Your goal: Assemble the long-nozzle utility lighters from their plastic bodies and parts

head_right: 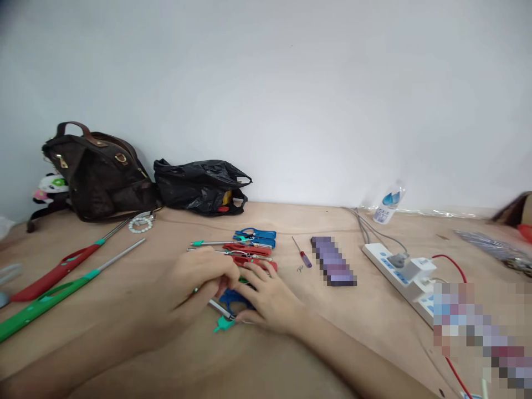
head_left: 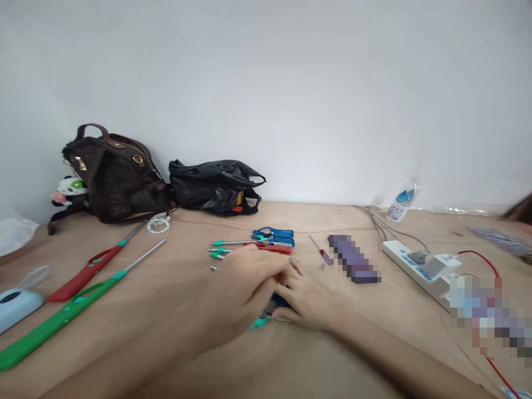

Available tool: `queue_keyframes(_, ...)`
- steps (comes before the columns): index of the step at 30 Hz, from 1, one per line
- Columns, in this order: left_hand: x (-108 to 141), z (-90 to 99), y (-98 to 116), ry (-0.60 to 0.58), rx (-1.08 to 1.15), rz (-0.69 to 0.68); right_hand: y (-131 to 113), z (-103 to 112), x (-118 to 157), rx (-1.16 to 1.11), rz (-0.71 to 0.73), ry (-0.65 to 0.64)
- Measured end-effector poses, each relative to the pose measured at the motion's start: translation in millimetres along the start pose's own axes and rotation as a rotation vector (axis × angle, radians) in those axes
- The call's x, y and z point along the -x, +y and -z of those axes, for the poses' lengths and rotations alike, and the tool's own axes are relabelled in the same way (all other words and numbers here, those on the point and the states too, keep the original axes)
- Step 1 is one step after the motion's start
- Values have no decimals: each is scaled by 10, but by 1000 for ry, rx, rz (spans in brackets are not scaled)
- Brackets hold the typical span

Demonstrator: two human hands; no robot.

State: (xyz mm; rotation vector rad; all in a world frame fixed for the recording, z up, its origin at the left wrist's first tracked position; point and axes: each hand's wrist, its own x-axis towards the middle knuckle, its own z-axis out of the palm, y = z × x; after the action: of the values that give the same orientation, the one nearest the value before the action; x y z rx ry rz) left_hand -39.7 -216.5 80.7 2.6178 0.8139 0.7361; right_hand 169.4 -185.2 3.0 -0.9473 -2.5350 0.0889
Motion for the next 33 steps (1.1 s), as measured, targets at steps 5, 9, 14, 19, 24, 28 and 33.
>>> queue_keyframes(5,-164,-57,-607,-89,-114,95,156,115,268,-7,-144,77)
queue_keyframes(9,57,-287,-820,-157,-115,75,223,163,438,-37,-239,62)
queue_keyframes(14,43,-328,-773,-178,-92,-41,145,271,499,-74,-167,-32)
queue_keyframes(19,86,-336,-780,-248,-111,-93,62,187,502,66,-141,-158)
queue_keyframes(24,124,-414,-762,-282,-117,-168,116,134,506,-76,-233,-42)
queue_keyframes(28,118,-460,-743,-225,-159,-210,174,176,506,-243,-311,130)
queue_keyframes(33,105,-447,-747,-200,-174,-184,229,189,511,-196,-387,275)
